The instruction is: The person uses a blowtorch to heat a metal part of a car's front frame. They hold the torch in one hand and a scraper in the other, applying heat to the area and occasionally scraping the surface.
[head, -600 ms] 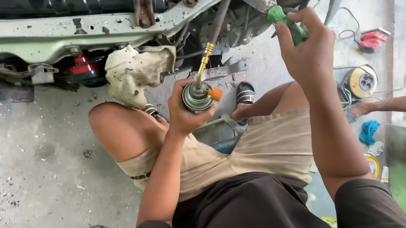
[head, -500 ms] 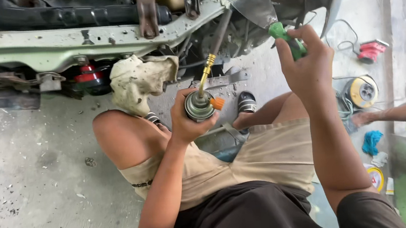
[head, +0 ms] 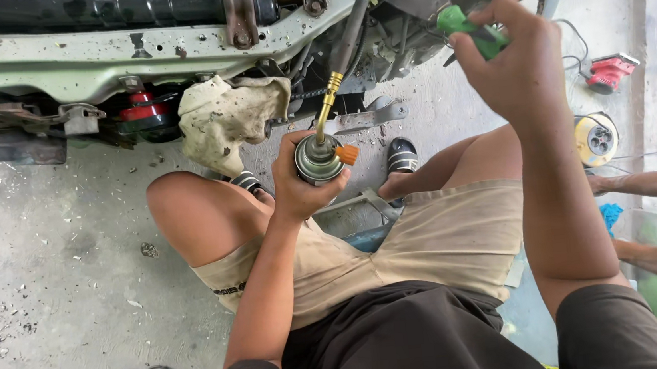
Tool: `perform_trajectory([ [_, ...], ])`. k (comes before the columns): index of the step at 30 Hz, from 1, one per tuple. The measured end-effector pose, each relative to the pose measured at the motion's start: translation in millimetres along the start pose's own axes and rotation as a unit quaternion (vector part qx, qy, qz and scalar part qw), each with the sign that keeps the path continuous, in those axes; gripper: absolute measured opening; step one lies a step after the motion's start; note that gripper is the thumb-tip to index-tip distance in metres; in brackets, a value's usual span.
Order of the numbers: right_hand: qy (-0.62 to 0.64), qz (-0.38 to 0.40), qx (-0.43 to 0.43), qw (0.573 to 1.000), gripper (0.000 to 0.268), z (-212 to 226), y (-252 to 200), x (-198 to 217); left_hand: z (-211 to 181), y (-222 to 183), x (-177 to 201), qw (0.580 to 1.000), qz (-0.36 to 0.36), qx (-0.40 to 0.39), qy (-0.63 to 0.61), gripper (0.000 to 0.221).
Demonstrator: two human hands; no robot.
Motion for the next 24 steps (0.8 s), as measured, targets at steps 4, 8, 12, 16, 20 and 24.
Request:
perform_trajectory([
  [4,0.005,-0.018,-0.038,0.999,0.017,-3.0,2.4,-23.0,-2.5,4.4,3.6,1.0,0.012,0.018,0.0,0.058],
  [8,0.042,-0.051,-0.051,0.997,0.017,-0.4,-11.4,-40.8,-6.3,-2.9,-8.7,0.999,0.022,-0.023,-0.032,0.058],
  [12,0.064,-0.071,-0.094,0.991,0.017,-25.4,-24.1,-35.9,11.9,0.7,0.6,0.997,-0.063,-0.015,-0.039,0.058],
  [16,0.067,-0.058,-0.11,0.99,0.018,-28.7,-24.4,-32.2,13.1,2.6,1.2,0.997,-0.067,-0.014,-0.043,0.059],
  [20,0.077,-0.044,-0.087,0.992,0.019,-19.3,-17.9,-38.9,15.3,5.1,0.1,0.998,-0.058,-0.014,-0.029,0.058],
  [24,0.057,-0.036,-0.13,0.989,0.02,-24.2,-26.4,-29.0,11.8,6.1,-0.4,0.997,-0.057,-0.013,-0.045,0.059],
])
Point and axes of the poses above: each hand's wrist, its own y-axis towards the middle knuckle, its own x-axis out of the back of the hand, z = x × y, the point moved 3 cm from there along y, towards the middle knuckle, and after that the axes turned 3 degrees about z, right-handed, at the moved point
